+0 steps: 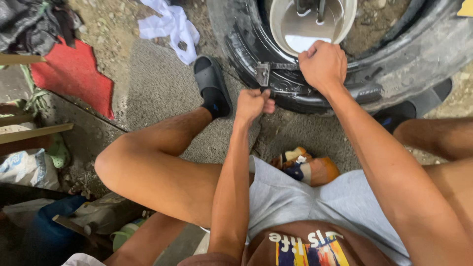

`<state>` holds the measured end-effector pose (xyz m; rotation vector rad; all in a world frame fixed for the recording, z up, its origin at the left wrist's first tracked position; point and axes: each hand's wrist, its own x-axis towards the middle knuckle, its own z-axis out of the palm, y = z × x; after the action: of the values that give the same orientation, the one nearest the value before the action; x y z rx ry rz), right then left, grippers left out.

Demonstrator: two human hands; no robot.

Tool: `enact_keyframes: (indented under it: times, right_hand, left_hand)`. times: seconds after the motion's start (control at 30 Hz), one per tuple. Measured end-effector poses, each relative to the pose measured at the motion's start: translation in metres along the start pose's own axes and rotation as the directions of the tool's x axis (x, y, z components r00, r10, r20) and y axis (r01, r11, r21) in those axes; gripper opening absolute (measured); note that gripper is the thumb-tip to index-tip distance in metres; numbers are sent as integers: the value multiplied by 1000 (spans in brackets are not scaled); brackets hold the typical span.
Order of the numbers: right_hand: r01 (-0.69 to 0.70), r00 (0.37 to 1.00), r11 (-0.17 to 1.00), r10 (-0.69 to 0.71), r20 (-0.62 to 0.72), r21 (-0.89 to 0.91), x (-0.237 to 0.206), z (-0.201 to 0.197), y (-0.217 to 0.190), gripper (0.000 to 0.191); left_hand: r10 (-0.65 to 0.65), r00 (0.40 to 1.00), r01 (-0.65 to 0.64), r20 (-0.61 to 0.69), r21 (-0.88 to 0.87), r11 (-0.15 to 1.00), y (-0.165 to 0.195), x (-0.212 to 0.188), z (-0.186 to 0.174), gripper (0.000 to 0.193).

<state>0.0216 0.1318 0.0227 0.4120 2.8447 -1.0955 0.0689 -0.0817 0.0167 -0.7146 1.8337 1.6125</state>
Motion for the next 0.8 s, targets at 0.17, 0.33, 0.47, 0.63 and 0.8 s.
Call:
enact_keyframes:
  times: [0.17,0.33,0.47,0.63,0.8]
  right_hand:
    - [-48,998,999,49,46,-16,1,-2,-3,24]
    - [-54,998,999,54,39,3,0,-2,-3,23]
    - [-52,998,999,52,37,-4,1,-2,-3,23]
    - [-48,999,999,49,19,-19,0,-1,-3,22]
    - [-15,1000,999,15,5,-46,-1,2,-4,23]
  left_hand:
    - [249,951,-121,-183,521,845,11,-17,-34,31]
    - [582,813,-444,-26,618,649,24,-14,-35,40]
    - [268,950,-149,-160,522,840,16,-5,-17,53]
    - [439,823,-362,-359,264,894,-1,30,4,53]
    - [462,769,-403,-441,226,887,-15,33,18,59]
